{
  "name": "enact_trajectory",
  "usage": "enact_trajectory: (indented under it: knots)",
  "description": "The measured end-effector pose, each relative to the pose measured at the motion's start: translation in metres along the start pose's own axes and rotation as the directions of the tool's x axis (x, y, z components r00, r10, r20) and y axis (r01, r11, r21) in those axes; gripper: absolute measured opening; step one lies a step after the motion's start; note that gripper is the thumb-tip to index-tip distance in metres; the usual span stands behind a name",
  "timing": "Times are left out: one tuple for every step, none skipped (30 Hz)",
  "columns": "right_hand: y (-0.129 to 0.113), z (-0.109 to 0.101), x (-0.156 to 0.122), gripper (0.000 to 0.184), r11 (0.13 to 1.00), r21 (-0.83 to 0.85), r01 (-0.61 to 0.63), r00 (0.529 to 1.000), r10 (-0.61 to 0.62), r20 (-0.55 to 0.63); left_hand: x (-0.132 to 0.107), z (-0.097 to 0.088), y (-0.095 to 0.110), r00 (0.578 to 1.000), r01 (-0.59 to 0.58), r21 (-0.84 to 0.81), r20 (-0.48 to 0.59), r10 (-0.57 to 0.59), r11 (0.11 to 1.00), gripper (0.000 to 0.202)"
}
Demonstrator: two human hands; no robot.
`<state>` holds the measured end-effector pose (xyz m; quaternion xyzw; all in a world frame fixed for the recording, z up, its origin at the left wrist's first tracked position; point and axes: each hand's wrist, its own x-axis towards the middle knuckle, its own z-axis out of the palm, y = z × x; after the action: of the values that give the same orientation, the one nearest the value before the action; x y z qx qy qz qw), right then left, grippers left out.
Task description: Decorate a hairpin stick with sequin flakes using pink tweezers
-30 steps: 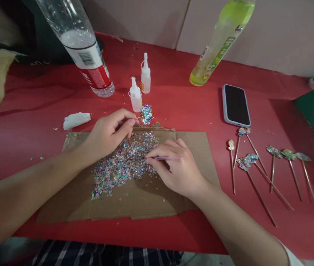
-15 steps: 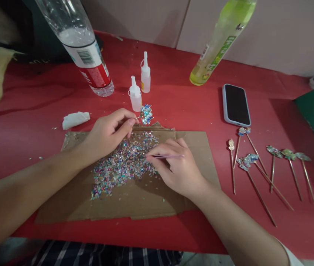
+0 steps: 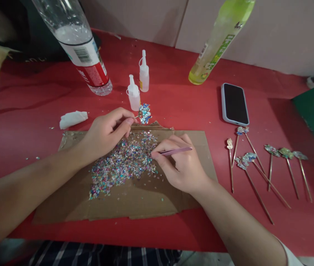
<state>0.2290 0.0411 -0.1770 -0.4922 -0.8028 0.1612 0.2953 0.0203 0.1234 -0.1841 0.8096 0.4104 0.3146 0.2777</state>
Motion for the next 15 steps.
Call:
enact_trajectory:
  knots:
    - [0.0004,-0.0002,-0.0001,0.017,1.0,-0.004,0.001,1.0,-0.001,0.012,0.0,0.0002,-0.0001,1.0,0.0,0.001,-0.002,0.0,1.0,0.018]
    - [0.0006,-0.0002,-0.0002,0.017,1.0,-0.013,0.001,1.0,-0.001,0.02,0.0,0.0003,-0.0001,1.0,-0.001,0.001,-0.005,0.001,1.0,0.019]
    - [0.0006,-0.0002,-0.0004,0.017,1.0,-0.024,0.003,1.0,-0.002,0.018,0.0,0.0004,-0.0001,1.0,-0.001,0.003,-0.007,0.001,1.0,0.019]
    - [0.0006,-0.0001,-0.0005,0.016,1.0,-0.03,0.007,1.0,-0.007,0.005,-0.0001,0.0004,0.0,1.0,-0.001,0.005,-0.007,0.001,1.0,0.019]
    - [0.0005,0.0002,-0.0006,0.016,0.999,-0.03,0.016,1.0,-0.016,-0.009,-0.0001,0.0004,0.0001,1.0,0.0,0.008,-0.006,0.0,1.0,0.019]
    - [0.0004,0.0004,-0.0007,0.016,0.999,-0.023,0.029,0.999,-0.029,-0.017,-0.0001,0.0003,0.0002,1.0,0.0,0.011,-0.008,0.0,1.0,0.018]
    - [0.0002,0.0006,-0.0007,0.016,0.999,-0.014,0.043,0.999,-0.043,-0.013,-0.0001,0.0002,0.0003,1.0,0.0,0.012,-0.008,0.001,1.0,0.018]
    - [0.0001,0.0008,-0.0006,0.016,0.998,-0.005,0.056,0.998,-0.056,0.002,-0.0001,0.0001,0.0005,1.0,-0.002,0.012,-0.008,0.002,1.0,0.018]
    - [0.0,0.001,-0.0004,0.015,0.998,-0.003,0.065,0.998,-0.065,0.022,-0.0001,0.0,0.0006,1.0,-0.004,0.01,-0.008,0.004,1.0,0.018]
    - [0.0,0.001,-0.0002,0.014,0.998,-0.008,0.067,0.997,-0.066,0.037,-0.0001,0.0,0.0006,1.0,-0.007,0.007,-0.009,0.007,1.0,0.018]
    - [0.0,0.0009,0.0,0.014,0.998,-0.018,0.06,0.997,-0.06,0.039,-0.0001,0.0,0.0005,1.0,-0.008,0.005,-0.009,0.008,1.0,0.018]
    - [0.0001,0.0007,0.0002,0.015,0.998,-0.027,0.049,0.998,-0.048,0.028,-0.0001,0.0001,0.0004,1.0,-0.007,0.003,-0.006,0.007,1.0,0.018]
    - [0.0001,0.0005,0.0004,0.016,0.999,-0.03,0.037,0.999,-0.036,0.01,-0.0001,0.0002,0.0003,1.0,-0.005,0.003,-0.003,0.005,1.0,0.018]
    - [-0.0002,0.0005,0.0004,0.016,0.999,-0.026,0.026,1.0,-0.026,-0.004,-0.0001,0.0004,0.0002,1.0,-0.003,0.002,-0.003,0.003,1.0,0.018]
    - [-0.0007,0.0007,0.0004,0.016,1.0,-0.015,0.02,1.0,-0.02,-0.011,-0.0001,0.0005,0.0,1.0,0.0,0.003,-0.002,0.0,1.0,0.018]
